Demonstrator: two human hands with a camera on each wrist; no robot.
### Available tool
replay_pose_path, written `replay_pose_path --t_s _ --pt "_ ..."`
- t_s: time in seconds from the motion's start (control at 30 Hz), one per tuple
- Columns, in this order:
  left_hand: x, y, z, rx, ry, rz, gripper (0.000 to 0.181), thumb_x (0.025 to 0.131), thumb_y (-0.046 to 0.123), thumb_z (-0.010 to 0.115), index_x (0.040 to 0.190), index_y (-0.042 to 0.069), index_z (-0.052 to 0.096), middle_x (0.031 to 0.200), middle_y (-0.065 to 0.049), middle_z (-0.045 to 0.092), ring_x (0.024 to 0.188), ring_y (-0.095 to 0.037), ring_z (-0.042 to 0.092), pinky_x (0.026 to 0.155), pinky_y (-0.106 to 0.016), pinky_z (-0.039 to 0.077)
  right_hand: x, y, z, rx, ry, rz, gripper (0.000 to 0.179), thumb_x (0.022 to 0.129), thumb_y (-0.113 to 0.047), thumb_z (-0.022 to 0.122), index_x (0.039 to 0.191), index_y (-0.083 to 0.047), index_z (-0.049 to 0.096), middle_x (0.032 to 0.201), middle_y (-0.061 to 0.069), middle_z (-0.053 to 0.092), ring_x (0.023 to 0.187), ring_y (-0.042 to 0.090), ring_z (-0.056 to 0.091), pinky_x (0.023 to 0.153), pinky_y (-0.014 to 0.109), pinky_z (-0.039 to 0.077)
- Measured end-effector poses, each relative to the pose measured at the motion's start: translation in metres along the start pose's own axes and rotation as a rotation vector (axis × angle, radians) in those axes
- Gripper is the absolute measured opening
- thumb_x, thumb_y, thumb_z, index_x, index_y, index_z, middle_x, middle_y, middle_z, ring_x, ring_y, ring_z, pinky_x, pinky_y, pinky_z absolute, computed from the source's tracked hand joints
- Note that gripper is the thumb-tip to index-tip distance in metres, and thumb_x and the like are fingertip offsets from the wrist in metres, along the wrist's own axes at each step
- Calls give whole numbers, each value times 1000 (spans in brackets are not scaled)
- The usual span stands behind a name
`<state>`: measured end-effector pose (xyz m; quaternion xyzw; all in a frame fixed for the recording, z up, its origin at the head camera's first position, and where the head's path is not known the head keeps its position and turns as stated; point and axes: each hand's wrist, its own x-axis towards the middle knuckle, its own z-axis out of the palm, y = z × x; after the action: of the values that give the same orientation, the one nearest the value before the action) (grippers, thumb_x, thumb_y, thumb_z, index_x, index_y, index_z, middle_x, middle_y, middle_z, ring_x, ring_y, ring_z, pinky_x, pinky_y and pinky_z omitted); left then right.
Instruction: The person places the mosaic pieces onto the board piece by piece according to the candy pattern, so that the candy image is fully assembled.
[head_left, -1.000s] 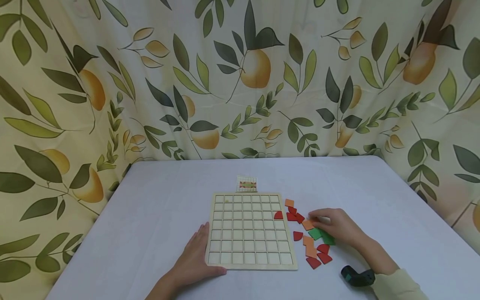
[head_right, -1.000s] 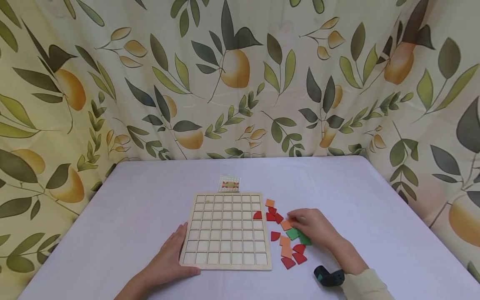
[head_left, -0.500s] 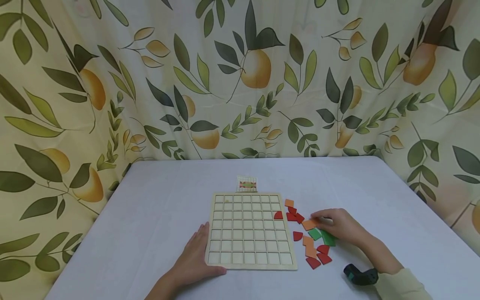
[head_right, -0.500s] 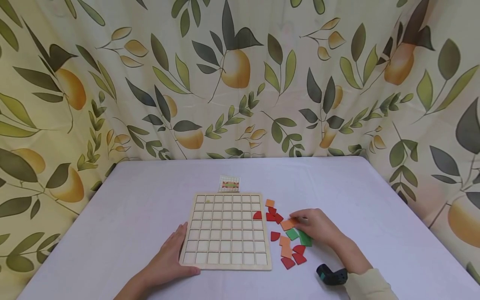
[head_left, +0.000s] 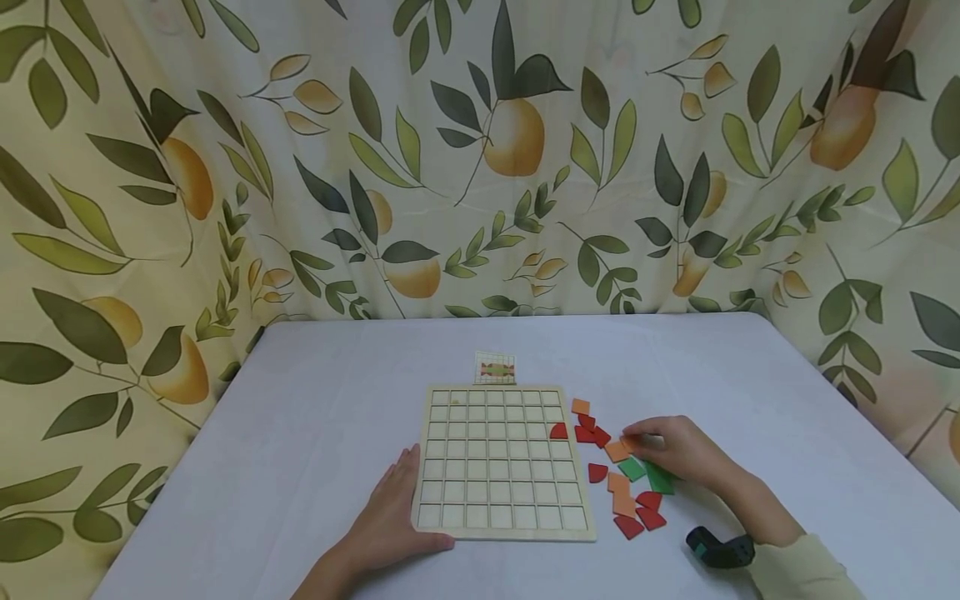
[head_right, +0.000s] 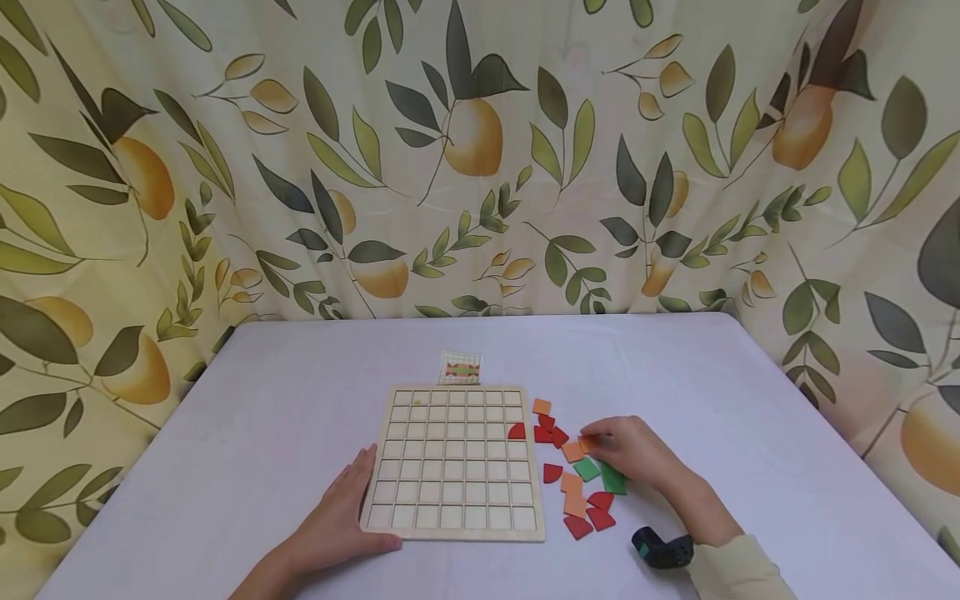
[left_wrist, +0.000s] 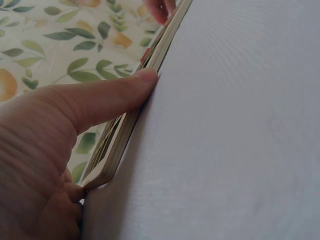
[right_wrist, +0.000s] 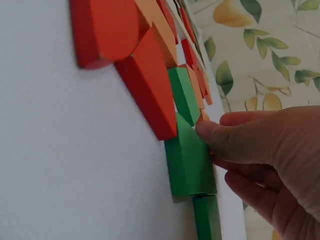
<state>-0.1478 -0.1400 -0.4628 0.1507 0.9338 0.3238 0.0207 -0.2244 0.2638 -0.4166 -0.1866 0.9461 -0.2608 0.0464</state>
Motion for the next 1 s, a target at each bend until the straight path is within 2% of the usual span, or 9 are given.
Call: replay_pose_path --t_s 0.27,0.67,1.0 --pt "0 2 -1 -10 -1 -7 124 59 65 72 144 -5 14 148 -21 19 137 -30 11 108 -47 12 -2 0 2 -4 34 3 29 78 -7 71 106 0 68 102 13 66 100 34 58 79 43 50" --pt "0 2 0 3 -4 -17 125 58 65 73 144 -5 15 149 -19 19 137 -28 11 108 -46 12 1 -3 9 -30 140 -35 31 78 -4 72 108 1 67 103 13 66 102 34 57 81 47 49" --pt "0 2 -1 -6 -2 -10 124 58 64 73 144 -5 15 148 -20 19 137 -30 11 108 -48 12 6 -13 15 5 142 -35 31 78 -7 72 108 0 67 103 12 66 102 34 57 81 48 48"
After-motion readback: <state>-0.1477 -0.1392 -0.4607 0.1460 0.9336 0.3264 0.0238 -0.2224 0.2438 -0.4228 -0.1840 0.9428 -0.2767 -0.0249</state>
